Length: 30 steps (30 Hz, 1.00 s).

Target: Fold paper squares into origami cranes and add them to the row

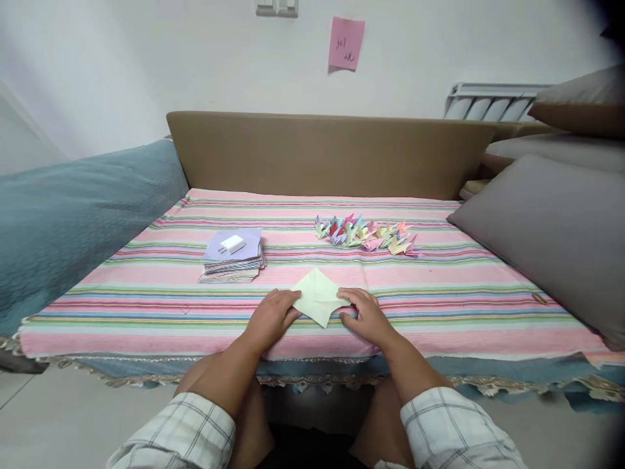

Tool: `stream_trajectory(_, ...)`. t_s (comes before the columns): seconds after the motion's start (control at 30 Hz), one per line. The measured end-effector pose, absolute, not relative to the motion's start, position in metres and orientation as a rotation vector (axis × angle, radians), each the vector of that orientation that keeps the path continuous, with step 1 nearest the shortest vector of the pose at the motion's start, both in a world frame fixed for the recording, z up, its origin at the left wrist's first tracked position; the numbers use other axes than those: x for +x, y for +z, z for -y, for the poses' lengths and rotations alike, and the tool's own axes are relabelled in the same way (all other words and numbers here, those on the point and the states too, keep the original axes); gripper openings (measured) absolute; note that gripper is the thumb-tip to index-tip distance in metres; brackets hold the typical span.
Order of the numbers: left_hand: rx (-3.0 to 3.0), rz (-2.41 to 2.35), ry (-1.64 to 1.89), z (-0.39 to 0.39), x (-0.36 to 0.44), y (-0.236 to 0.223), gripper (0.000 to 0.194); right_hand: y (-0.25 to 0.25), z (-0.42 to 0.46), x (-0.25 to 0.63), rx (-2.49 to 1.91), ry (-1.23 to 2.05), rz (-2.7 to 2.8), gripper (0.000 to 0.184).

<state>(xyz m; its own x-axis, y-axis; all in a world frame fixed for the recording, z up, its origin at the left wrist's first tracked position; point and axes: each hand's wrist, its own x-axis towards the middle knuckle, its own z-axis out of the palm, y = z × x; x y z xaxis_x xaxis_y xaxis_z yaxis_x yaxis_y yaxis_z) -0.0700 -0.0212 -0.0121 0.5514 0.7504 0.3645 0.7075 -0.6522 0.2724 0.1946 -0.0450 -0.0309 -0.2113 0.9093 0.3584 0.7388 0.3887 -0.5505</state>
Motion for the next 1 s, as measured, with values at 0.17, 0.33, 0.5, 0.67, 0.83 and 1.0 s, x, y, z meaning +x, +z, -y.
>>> stream_trajectory(0.17, 2.517, -1.431, 0.888, 0.017, -0.071, -0.015, 0.021, -0.033, 0.038, 0.191, -1.384, 0.288, 1.846, 0.018)
stream_trajectory(0.33, 2.266, -1.324, 1.095, 0.021, -0.069, -0.002, 0.019, -0.023, 0.044, 0.187, -1.318, 0.298, 1.718, 0.015)
stream_trajectory(0.5, 1.718, -1.301, 1.279, 0.028, -0.059, 0.007, 0.024, -0.012, 0.051, 0.182, -1.234, 0.534, 1.402, 0.022)
stream_trajectory(0.67, 1.295, -1.117, 1.277, 0.022, -0.047, 0.005, 0.031, -0.014, 0.043, 0.176, -1.133, 0.804, 1.107, 0.047)
stream_trajectory(0.83, 1.558, -1.485, 1.162, 0.013, -0.048, 0.006, 0.027, -0.019, 0.036, 0.176, -1.379, 0.492, 1.281, 0.046)
stream_trajectory(1.0, 1.925, -1.747, 0.97, 0.011, -0.049, 0.007, 0.024, -0.012, 0.048, 0.162, -1.356, 0.02, 1.806, 0.024)
